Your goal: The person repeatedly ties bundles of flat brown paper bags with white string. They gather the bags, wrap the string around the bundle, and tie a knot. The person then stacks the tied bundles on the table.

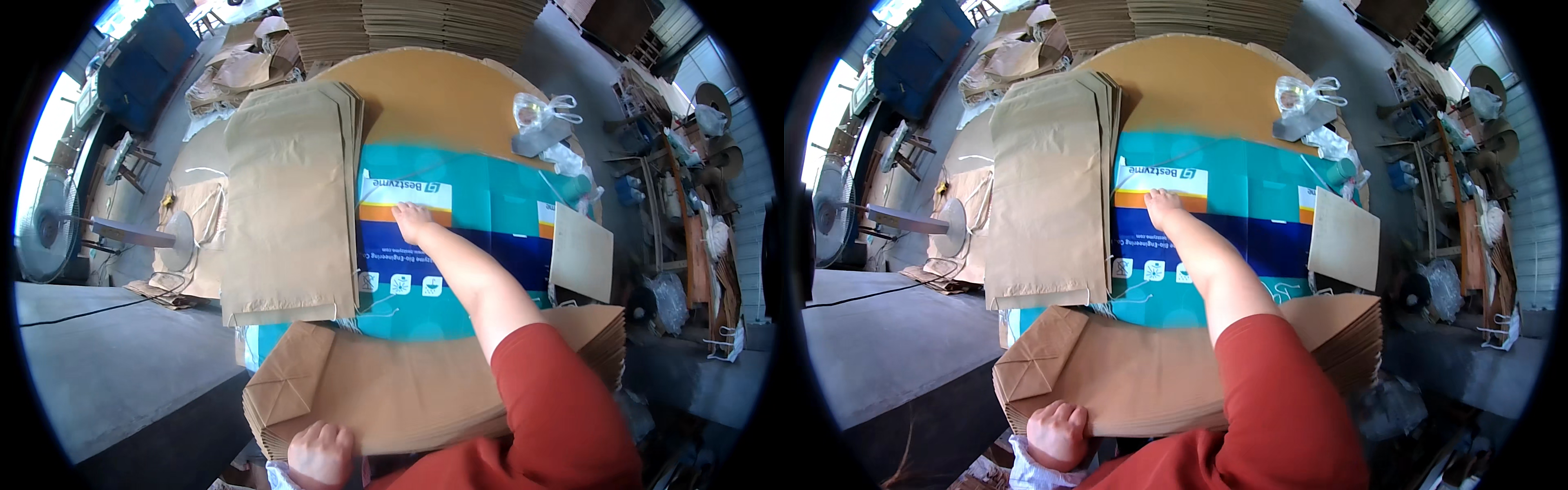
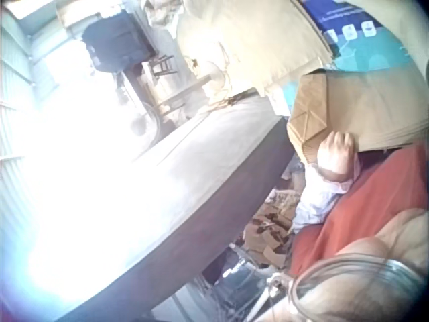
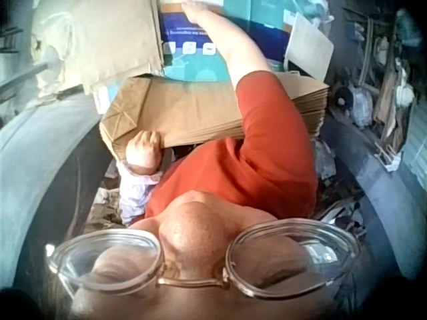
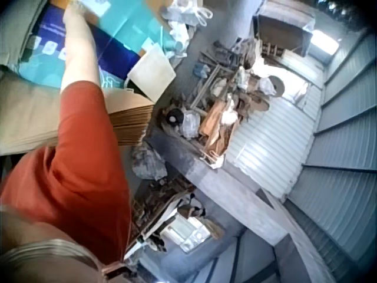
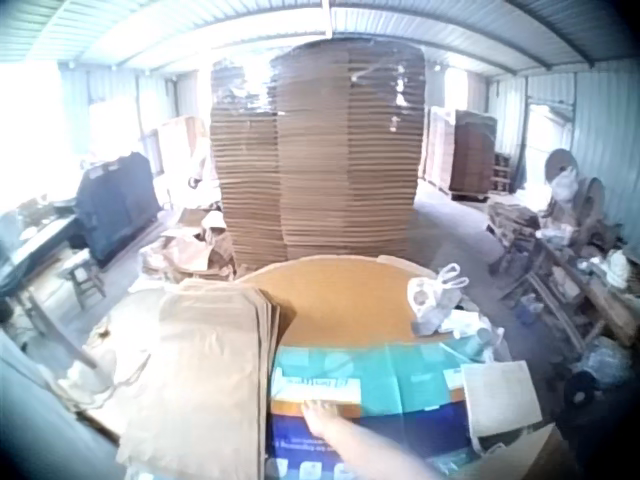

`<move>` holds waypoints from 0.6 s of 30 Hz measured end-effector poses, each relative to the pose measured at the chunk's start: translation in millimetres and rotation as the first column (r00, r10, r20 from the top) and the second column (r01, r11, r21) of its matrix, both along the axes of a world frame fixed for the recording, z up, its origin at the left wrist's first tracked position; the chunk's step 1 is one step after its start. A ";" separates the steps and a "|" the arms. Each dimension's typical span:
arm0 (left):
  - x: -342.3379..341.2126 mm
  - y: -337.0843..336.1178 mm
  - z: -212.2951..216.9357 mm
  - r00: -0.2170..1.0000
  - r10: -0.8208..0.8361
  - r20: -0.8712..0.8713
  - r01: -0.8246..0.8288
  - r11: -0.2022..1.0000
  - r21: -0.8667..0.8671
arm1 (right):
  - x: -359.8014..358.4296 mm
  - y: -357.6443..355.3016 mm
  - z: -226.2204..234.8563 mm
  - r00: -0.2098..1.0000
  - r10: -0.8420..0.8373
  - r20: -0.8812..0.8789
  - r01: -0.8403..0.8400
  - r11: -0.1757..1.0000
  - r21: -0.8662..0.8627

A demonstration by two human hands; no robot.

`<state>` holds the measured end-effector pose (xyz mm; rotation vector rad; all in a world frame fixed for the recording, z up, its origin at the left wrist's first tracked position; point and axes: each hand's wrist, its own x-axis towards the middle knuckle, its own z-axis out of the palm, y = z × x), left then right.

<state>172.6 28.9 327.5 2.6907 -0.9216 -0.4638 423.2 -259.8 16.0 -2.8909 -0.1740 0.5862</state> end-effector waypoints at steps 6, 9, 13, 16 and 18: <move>-5.4 2.9 4.5 0.997 -0.019 0.072 0.013 0.997 0.076 | 62.7 29.3 -43.2 0.969 -0.072 0.236 0.074 0.997 0.003; -4.4 4.9 -4.2 0.992 -0.040 0.119 0.037 0.999 0.023 | 63.9 17.4 -41.1 0.994 -0.066 0.092 0.081 0.981 -0.175; -2.0 4.4 -5.7 0.997 -0.034 0.070 0.036 0.999 -0.030 | -8.2 14.9 -80.7 0.987 -0.105 0.119 0.122 0.981 -0.150; -3.1 5.6 1.7 0.997 0.015 0.073 -0.009 0.996 -0.086 | -75.6 40.1 -38.0 0.974 -0.078 -0.215 0.087 0.996 0.035; -5.6 6.2 3.6 0.999 0.014 0.039 -0.012 0.997 -0.075 | -97.5 53.1 -4.6 0.942 0.067 -0.328 -0.011 0.985 0.170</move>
